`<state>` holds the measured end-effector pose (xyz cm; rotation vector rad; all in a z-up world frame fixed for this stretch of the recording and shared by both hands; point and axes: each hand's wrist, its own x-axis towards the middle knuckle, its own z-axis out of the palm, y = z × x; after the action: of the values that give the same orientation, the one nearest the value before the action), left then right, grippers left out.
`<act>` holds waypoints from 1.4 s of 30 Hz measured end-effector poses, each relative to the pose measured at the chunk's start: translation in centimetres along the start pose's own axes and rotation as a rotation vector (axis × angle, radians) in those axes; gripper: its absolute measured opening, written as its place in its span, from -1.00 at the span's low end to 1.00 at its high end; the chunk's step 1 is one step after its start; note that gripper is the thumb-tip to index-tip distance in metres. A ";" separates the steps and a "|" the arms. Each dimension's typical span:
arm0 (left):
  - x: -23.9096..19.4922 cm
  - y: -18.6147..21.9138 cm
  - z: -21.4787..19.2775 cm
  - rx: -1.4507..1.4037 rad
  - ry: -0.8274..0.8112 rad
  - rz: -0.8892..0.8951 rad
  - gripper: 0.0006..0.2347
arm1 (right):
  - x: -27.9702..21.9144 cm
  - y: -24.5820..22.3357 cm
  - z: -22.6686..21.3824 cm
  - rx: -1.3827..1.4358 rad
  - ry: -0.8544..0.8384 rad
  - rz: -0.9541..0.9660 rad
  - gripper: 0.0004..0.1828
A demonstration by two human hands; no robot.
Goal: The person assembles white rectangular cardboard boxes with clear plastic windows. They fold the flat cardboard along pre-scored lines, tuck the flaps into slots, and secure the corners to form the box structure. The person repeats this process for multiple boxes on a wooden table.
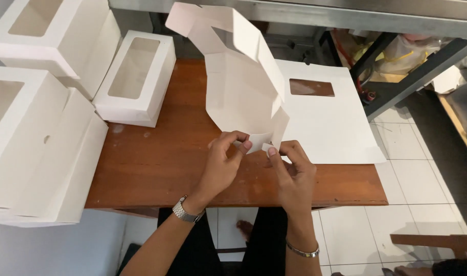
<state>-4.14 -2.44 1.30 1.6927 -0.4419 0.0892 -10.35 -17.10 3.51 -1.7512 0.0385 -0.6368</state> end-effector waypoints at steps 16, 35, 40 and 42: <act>-0.3 3.1 1.5 -0.114 -0.019 0.015 -0.79 | 0.4 -3.3 -1.4 -0.186 0.016 -0.143 -0.87; -0.2 2.6 1.7 -0.147 -0.070 0.054 -0.76 | 0.4 -5.5 -2.0 -0.350 -0.072 -0.211 -0.90; -0.8 2.8 2.5 -0.209 -0.043 0.033 -0.80 | 0.4 -6.9 -2.7 -0.462 -0.106 -0.152 -0.87; -0.9 2.5 2.9 -0.256 -0.012 0.017 -0.79 | 0.3 -7.0 -2.9 -0.494 -0.103 -0.172 -0.87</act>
<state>-6.38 -5.27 2.81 1.4384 -0.4563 0.0332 -13.42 -17.73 10.45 -2.2808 -0.0290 -0.7005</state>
